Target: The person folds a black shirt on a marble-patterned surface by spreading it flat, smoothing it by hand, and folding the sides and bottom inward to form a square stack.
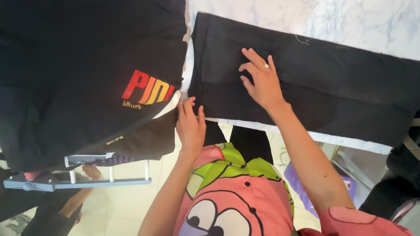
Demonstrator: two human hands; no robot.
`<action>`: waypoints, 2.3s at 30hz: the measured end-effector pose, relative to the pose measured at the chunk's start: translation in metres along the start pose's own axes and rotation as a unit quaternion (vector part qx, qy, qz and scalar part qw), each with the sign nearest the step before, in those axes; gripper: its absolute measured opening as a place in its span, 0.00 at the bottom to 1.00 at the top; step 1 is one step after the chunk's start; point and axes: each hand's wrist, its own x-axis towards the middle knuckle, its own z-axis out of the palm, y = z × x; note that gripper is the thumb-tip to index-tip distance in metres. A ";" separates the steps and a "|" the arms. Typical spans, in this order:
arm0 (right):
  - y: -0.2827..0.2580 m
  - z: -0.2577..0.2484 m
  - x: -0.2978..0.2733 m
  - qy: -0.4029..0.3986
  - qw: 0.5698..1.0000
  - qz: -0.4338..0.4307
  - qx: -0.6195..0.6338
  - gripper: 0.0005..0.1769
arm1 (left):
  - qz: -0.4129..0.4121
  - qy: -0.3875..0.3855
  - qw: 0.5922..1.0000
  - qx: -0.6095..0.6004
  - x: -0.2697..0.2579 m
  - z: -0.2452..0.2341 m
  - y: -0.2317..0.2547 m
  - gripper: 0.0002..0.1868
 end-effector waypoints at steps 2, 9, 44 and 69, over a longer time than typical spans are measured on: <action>0.003 -0.002 0.003 0.001 1.000 -0.004 0.003 0.13 | -0.014 0.003 1.000 0.002 0.002 0.000 -0.002 0.16; -0.014 -0.005 0.000 0.005 0.999 -0.033 -0.030 0.21 | -0.066 -0.007 0.997 0.039 -0.004 -0.003 -0.009 0.10; 0.006 -0.020 -0.034 0.139 0.990 -0.009 -0.015 0.20 | 0.218 -0.012 0.976 0.010 0.019 0.022 0.030 0.21; 0.077 -0.019 -0.044 0.118 0.979 0.157 -0.053 0.34 | 0.290 -0.068 0.929 0.220 0.175 0.091 0.046 0.38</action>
